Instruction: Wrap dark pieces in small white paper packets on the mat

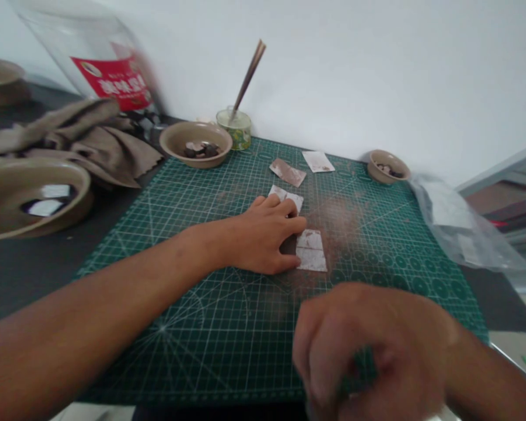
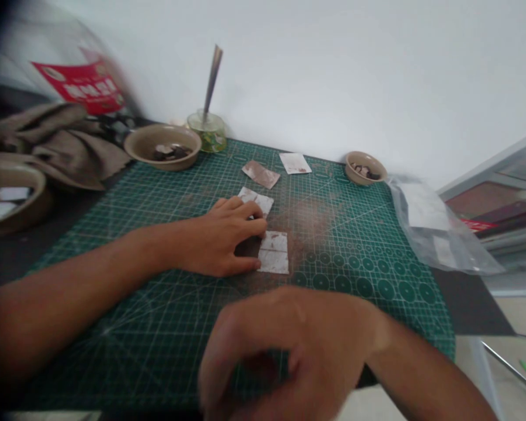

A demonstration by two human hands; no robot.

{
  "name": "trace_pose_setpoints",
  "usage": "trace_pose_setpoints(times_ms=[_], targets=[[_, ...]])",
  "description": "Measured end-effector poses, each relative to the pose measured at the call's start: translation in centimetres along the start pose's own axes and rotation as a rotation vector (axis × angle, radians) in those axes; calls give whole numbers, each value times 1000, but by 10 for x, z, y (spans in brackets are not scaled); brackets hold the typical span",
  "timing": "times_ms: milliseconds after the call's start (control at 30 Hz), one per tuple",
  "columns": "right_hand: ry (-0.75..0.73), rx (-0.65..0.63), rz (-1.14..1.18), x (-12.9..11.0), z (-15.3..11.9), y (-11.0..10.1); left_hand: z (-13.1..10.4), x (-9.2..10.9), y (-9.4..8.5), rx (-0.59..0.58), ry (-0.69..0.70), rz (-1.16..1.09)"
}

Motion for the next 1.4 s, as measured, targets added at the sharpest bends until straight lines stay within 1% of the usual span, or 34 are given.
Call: trace_pose_setpoints(times_ms=[33,100,133,167,233,333,433,500,600,633,767,800,900,933,1067,1100,1133,1200,1233,1267,1367,1400], targets=[[30,147,-80,6,2,-20,0,0,-1,2,-2,-1],[176,392,-328,22,1,-54,-1,1,-1,7,-3,4],[236,478,-448,29,0,-66,-1,2,-2,10,-3,9],[285,523,-554,36,-1,-73,-1,2,-2,14,-1,14],[326,519,-691,46,1,-77,-1,3,-3,17,3,19],[311,454,-778,55,4,-71,-1,4,-4,3,0,16],[307,489,-839,56,2,-72,-1,5,-5,-10,-12,6],[294,465,-838,56,2,-70,-2,5,-6,-6,-12,2],[252,378,-801,56,5,-63,-2,6,-7,5,0,6],[251,374,-803,57,6,-63,-2,7,-7,6,2,7],[313,459,-826,58,3,-74,-3,6,-7,12,-5,11],[316,450,-818,58,2,-74,-3,6,-7,13,-5,13],[278,358,-776,58,5,-65,-3,7,-7,13,3,19],[273,357,-774,58,5,-64,-3,7,-7,15,6,20],[369,520,-820,59,0,-78,-3,7,-7,28,5,24],[385,523,-820,59,-1,-79,-3,7,-7,28,3,29],[384,493,-807,59,-1,-77,-3,7,-7,27,2,33],[349,398,-747,58,2,-70,-3,7,-6,24,3,37],[336,376,-715,57,3,-67,-3,7,-6,25,3,37],[336,387,-693,57,4,-66,-3,7,-6,25,3,35],[405,533,-726,57,-1,-74,-3,6,-5,26,0,35],[425,554,-745,58,-2,-76,-3,6,-6,27,1,36]])
Point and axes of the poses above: each hand's wrist, its own z-axis towards the middle knuckle, its own y-axis out of the palm, x = y × z, the point moved 8 cm from there along z, towards the middle knuckle, and after that the axes turned 9 degrees about y, right-handed, at the moved point
